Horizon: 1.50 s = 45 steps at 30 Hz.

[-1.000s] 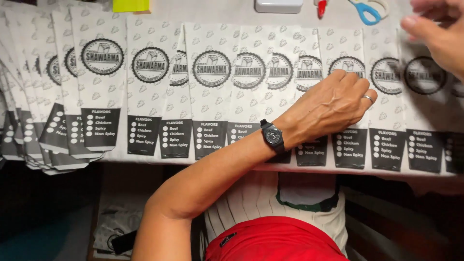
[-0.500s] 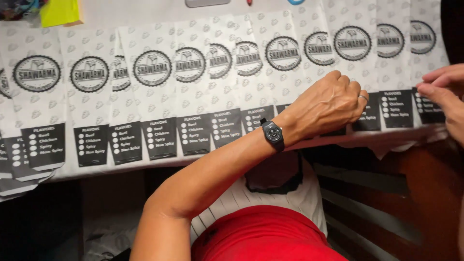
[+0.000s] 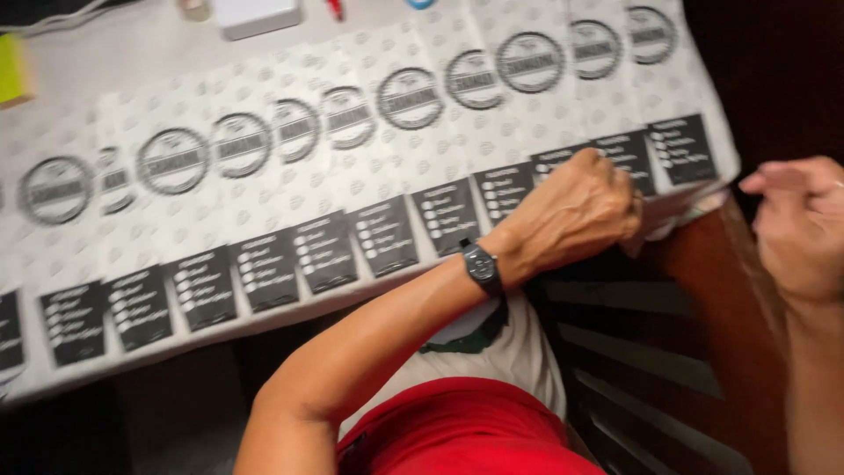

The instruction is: Applying glue to the edges of paper shawarma wraps and folding them into their final shape.

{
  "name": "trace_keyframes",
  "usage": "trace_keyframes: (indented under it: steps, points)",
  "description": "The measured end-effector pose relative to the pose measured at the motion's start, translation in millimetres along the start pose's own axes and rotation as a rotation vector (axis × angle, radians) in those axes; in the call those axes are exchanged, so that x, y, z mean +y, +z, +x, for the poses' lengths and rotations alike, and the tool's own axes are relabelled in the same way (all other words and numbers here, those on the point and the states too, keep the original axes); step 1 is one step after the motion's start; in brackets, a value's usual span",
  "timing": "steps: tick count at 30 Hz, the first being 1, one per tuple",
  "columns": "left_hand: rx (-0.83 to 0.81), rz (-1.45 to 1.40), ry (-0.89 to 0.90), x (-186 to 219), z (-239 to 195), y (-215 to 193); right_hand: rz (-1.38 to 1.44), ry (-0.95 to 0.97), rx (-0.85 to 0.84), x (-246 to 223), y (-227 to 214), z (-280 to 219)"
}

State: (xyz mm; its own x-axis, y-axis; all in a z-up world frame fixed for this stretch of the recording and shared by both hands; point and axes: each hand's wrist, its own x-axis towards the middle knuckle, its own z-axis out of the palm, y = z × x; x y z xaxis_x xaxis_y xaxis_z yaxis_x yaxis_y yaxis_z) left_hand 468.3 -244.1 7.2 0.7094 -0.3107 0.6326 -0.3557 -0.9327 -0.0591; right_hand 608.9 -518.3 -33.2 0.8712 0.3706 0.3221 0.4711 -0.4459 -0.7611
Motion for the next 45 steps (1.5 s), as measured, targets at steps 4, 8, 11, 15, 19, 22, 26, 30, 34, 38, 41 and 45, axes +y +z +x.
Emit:
trace_keyframes:
  steps: [4, 8, 11, 15, 19, 22, 26, 30, 34, 38, 41, 45]
  points:
    - [0.097, -0.006, 0.034, 8.5, 9.3, -1.8, -0.185, -0.462, -0.086, -95.1, -8.9, 13.0]
    - [-0.014, 0.086, -0.044, 15.1, 15.8, 0.9, -0.19, -0.635, -0.215, -85.6, -10.3, 31.1]
    - [0.031, 0.045, -0.075, 23.8, 26.0, 14.6, -0.202, -0.688, -0.257, -72.9, -4.3, 37.9]
    - [0.046, -0.076, -0.121, 38.2, 37.2, 57.4, -0.186, -0.756, -0.264, -60.4, 1.8, 44.9]
    - [0.047, -0.105, -0.189, 46.4, 42.1, 80.8, -0.17, -0.783, -0.296, -43.5, 4.5, 51.1]
    - [0.011, -0.059, -0.133, 47.6, 44.0, 86.9, -0.099, -0.781, -0.328, -34.3, 6.9, 53.9]
    - [0.129, -0.282, -0.239, 47.6, 45.5, 94.0, -0.084, -0.771, -0.299, -30.4, 5.8, 53.6]
    - [0.171, -0.332, -0.294, 52.0, 46.4, 98.7, -0.054, -0.736, -0.307, -27.1, 4.1, 52.4]
    - [0.094, -0.25, -0.297, 56.2, 47.3, 94.0, -0.104, -0.739, -0.31, -17.1, 4.3, 49.7]
    - [0.179, -0.204, -0.415, 61.4, 53.4, 97.0, -0.081, -0.646, -0.274, -29.7, 10.3, 48.2]
    - [0.21, -0.241, -0.531, 63.8, 56.6, 102.9, -0.119, -0.527, -0.265, -35.2, 12.6, 46.8]
    - [0.155, -0.426, -0.676, 60.4, 66.5, 98.7, -0.151, -0.453, -0.251, -37.0, 12.9, 46.7]
